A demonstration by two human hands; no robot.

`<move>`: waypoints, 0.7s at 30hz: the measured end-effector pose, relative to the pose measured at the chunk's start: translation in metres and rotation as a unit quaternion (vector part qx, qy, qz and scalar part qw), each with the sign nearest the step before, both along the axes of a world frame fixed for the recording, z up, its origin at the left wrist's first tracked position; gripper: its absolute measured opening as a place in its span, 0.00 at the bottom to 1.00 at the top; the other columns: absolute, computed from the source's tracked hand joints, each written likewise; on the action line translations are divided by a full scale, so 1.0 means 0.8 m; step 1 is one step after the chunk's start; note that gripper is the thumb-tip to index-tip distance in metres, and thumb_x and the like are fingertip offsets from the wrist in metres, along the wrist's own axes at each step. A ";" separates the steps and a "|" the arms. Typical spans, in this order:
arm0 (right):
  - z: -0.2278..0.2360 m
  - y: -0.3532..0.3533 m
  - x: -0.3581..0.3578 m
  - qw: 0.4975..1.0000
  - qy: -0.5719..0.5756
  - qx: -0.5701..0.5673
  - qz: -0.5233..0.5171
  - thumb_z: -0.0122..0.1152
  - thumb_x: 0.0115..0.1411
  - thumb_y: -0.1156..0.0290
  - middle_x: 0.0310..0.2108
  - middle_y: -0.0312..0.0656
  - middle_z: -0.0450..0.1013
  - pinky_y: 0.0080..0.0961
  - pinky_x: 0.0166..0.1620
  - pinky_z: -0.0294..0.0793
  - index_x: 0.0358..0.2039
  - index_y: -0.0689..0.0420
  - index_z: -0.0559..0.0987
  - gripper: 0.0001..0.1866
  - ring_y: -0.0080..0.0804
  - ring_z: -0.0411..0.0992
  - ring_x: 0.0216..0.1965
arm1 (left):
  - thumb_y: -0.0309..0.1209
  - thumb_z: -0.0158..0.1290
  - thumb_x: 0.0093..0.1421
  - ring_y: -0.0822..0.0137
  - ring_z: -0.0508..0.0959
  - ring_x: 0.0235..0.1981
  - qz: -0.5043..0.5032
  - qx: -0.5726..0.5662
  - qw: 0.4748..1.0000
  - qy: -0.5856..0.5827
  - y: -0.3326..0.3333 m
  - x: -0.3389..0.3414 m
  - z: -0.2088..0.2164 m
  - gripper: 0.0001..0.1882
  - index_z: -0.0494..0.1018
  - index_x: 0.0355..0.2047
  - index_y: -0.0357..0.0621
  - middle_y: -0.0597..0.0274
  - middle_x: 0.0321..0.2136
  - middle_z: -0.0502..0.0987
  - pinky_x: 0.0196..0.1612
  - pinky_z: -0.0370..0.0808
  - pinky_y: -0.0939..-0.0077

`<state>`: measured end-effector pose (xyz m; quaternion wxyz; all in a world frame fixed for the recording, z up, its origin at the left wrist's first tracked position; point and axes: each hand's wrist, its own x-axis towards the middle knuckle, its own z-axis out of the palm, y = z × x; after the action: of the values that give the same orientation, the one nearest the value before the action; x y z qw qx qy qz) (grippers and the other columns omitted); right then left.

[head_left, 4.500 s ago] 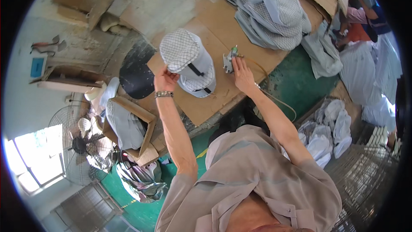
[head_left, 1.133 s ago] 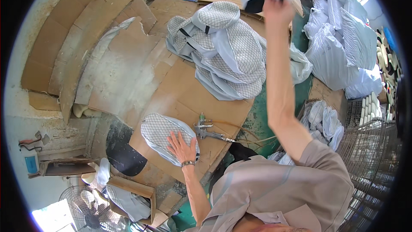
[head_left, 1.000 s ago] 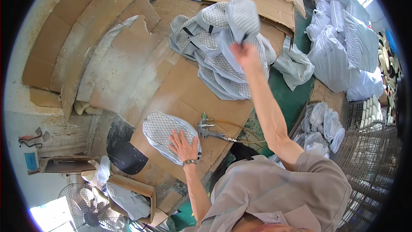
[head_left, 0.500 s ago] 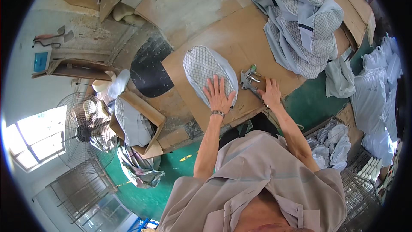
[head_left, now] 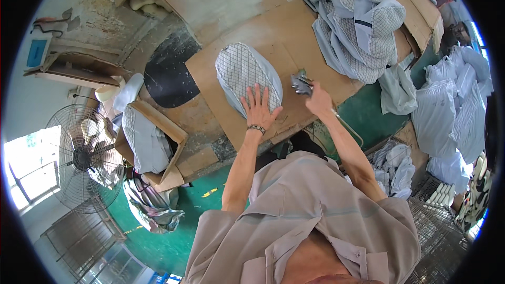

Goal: Spraying adhesive on shoe components and organizing them on a workbench in a factory setting.

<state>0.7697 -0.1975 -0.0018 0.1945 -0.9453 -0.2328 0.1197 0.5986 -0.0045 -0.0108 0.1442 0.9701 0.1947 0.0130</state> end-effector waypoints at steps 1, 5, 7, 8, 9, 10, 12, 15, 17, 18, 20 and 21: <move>0.014 -0.010 -0.005 0.999 0.003 0.005 -0.037 0.64 0.50 0.69 0.32 0.57 0.79 0.51 0.41 0.78 0.46 0.59 0.75 0.22 0.59 0.79 0.36 | 0.65 0.49 0.59 0.40 0.37 0.74 -0.001 -0.001 1.000 -0.001 -0.002 -0.003 0.001 0.49 0.54 0.72 0.49 0.49 0.75 0.41 0.70 0.33 0.31; 0.135 -0.038 -0.043 0.991 0.062 0.088 -0.076 0.62 0.54 0.68 0.21 0.53 0.75 0.42 0.33 0.75 0.37 0.60 0.80 0.12 0.48 0.78 0.27 | 0.65 0.49 0.59 0.40 0.37 0.74 0.020 0.003 1.000 0.002 -0.003 -0.012 0.002 0.49 0.54 0.72 0.49 0.50 0.75 0.40 0.70 0.32 0.31; 0.214 -0.048 -0.075 0.983 0.089 0.140 -0.076 0.60 0.56 0.72 0.21 0.50 0.74 0.33 0.30 0.73 0.36 0.62 0.80 0.10 0.37 0.77 0.25 | 0.65 0.49 0.59 0.40 0.37 0.74 0.023 0.007 1.000 0.005 -0.002 -0.018 0.003 0.49 0.54 0.72 0.49 0.50 0.75 0.39 0.70 0.32 0.31; 0.250 -0.051 -0.088 0.982 0.091 0.150 -0.068 0.59 0.57 0.75 0.24 0.48 0.74 0.29 0.29 0.72 0.37 0.63 0.81 0.08 0.32 0.77 0.25 | 0.65 0.49 0.59 0.39 0.37 0.74 0.025 0.003 1.000 -0.002 0.000 -0.019 0.004 0.49 0.54 0.72 0.49 0.50 0.75 0.39 0.70 0.32 0.31; 0.275 -0.059 -0.096 0.983 0.086 0.145 -0.074 0.59 0.57 0.75 0.24 0.48 0.74 0.29 0.29 0.72 0.37 0.63 0.81 0.08 0.32 0.77 0.25 | 0.65 0.49 0.59 0.39 0.36 0.74 0.019 -0.005 1.000 -0.009 -0.002 -0.016 0.003 0.48 0.55 0.72 0.49 0.50 0.75 0.39 0.70 0.32 0.30; 0.294 -0.066 -0.105 0.979 0.052 0.192 -0.036 0.57 0.57 0.78 0.30 0.47 0.75 0.26 0.29 0.71 0.40 0.65 0.80 0.11 0.28 0.76 0.26 | 0.65 0.49 0.59 0.39 0.36 0.74 0.015 -0.009 1.000 -0.010 -0.002 -0.017 0.001 0.48 0.55 0.72 0.49 0.50 0.75 0.39 0.70 0.32 0.30; 0.326 -0.070 -0.126 0.973 0.014 0.230 -0.002 0.55 0.56 0.81 0.35 0.46 0.76 0.24 0.29 0.71 0.44 0.66 0.80 0.15 0.25 0.76 0.27 | 0.64 0.49 0.60 0.39 0.36 0.74 0.019 -0.015 1.000 -0.016 0.000 -0.017 -0.003 0.48 0.55 0.72 0.49 0.50 0.75 0.39 0.70 0.32 0.30; 0.386 -0.067 -0.159 0.926 0.155 0.332 -0.087 0.52 0.54 0.83 0.44 0.39 0.74 0.15 0.31 0.70 0.63 0.63 0.70 0.32 0.20 0.71 0.26 | 0.64 0.49 0.60 0.38 0.36 0.74 0.012 -0.022 0.999 -0.024 -0.002 -0.012 -0.001 0.48 0.54 0.72 0.48 0.49 0.75 0.39 0.69 0.32 0.28; 0.442 -0.053 -0.183 0.919 0.203 0.321 -0.103 0.52 0.54 0.82 0.44 0.39 0.73 0.16 0.33 0.71 0.64 0.64 0.69 0.33 0.20 0.73 0.29 | 0.64 0.49 0.60 0.37 0.36 0.74 0.010 -0.033 0.999 -0.018 -0.007 -0.014 -0.003 0.49 0.54 0.72 0.47 0.49 0.75 0.39 0.69 0.33 0.28; 0.457 -0.047 -0.196 0.908 0.252 0.315 -0.117 0.52 0.54 0.81 0.44 0.39 0.73 0.16 0.35 0.73 0.65 0.65 0.68 0.33 0.21 0.75 0.32 | 0.64 0.49 0.60 0.36 0.36 0.74 0.010 -0.039 0.999 -0.012 -0.009 -0.015 -0.004 0.49 0.54 0.72 0.47 0.48 0.75 0.39 0.69 0.34 0.28; 0.463 -0.042 -0.213 0.934 0.205 0.287 -0.060 0.52 0.53 0.79 0.44 0.42 0.75 0.20 0.41 0.74 0.65 0.66 0.67 0.36 0.26 0.77 0.42 | 0.64 0.49 0.60 0.36 0.36 0.74 0.009 -0.042 0.999 -0.018 -0.008 -0.014 -0.005 0.49 0.54 0.72 0.47 0.48 0.75 0.39 0.69 0.34 0.27; 0.480 -0.023 -0.225 0.953 0.170 0.251 -0.011 0.53 0.52 0.79 0.44 0.44 0.76 0.22 0.43 0.74 0.66 0.66 0.67 0.36 0.30 0.77 0.44 | 0.65 0.49 0.60 0.36 0.36 0.74 0.014 -0.041 0.999 -0.023 -0.005 -0.016 -0.007 0.49 0.54 0.72 0.46 0.47 0.75 0.39 0.69 0.35 0.27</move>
<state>0.5896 -0.2163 0.3821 0.4631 -0.8342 -0.2087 0.2147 0.5858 -0.0087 -0.0162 0.1883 0.9599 0.2056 0.0294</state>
